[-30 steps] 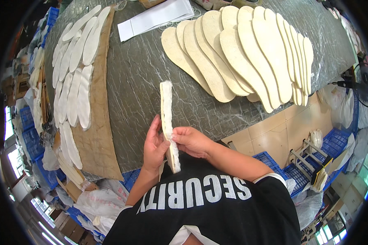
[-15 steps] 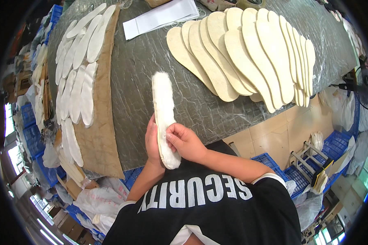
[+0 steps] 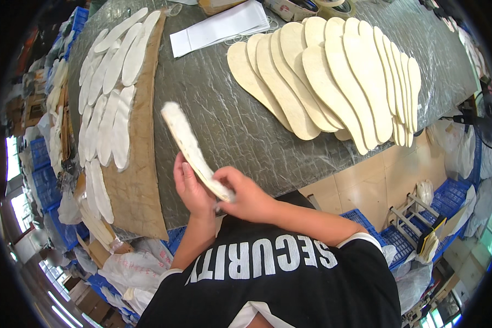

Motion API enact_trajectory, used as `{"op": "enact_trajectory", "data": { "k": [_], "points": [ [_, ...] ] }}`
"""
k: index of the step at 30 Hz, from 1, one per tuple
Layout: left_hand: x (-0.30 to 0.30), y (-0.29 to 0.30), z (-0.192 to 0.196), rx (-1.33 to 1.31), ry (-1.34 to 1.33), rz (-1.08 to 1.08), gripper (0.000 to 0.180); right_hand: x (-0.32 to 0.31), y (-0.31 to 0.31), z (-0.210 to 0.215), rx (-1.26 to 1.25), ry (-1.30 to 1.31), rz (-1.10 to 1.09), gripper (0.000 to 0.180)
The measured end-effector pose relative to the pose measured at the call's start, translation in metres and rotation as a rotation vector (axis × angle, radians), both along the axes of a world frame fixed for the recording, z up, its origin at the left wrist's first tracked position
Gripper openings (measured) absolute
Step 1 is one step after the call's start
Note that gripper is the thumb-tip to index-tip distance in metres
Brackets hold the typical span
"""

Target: Peeling adhesive backing from shoe insole components and sticking them to soles.

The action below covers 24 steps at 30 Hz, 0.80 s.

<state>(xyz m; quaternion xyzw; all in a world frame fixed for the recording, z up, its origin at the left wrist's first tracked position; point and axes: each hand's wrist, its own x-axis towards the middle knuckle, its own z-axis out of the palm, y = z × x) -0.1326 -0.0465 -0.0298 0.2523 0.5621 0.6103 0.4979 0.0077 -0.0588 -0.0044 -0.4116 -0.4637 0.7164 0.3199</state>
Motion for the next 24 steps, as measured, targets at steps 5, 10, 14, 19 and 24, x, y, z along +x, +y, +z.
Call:
{"op": "enact_trajectory", "data": {
  "k": [5,10,14,19,24],
  "points": [
    [-0.035,-0.002,0.001,-0.053,-0.251,0.181,0.041,0.049,0.006,-0.039,-0.497,0.597,-0.212,0.052],
    [-0.038,-0.006,-0.014,-0.299,-0.466,-0.173,0.04,0.079,0.003,-0.039,-0.224,-0.218,0.025,0.047],
    [-0.024,-0.003,-0.012,-0.27,-0.466,-0.236,0.035,0.053,0.016,-0.013,0.488,-0.89,0.146,0.076],
    [-0.018,0.002,-0.026,-0.205,-0.409,-0.272,0.031,0.02,0.038,-0.023,0.681,-1.128,0.282,0.096],
    [-0.042,-0.008,-0.027,-0.084,0.385,-0.289,0.036,0.032,0.051,-0.014,0.392,-0.803,0.345,0.098]
  ]
}}
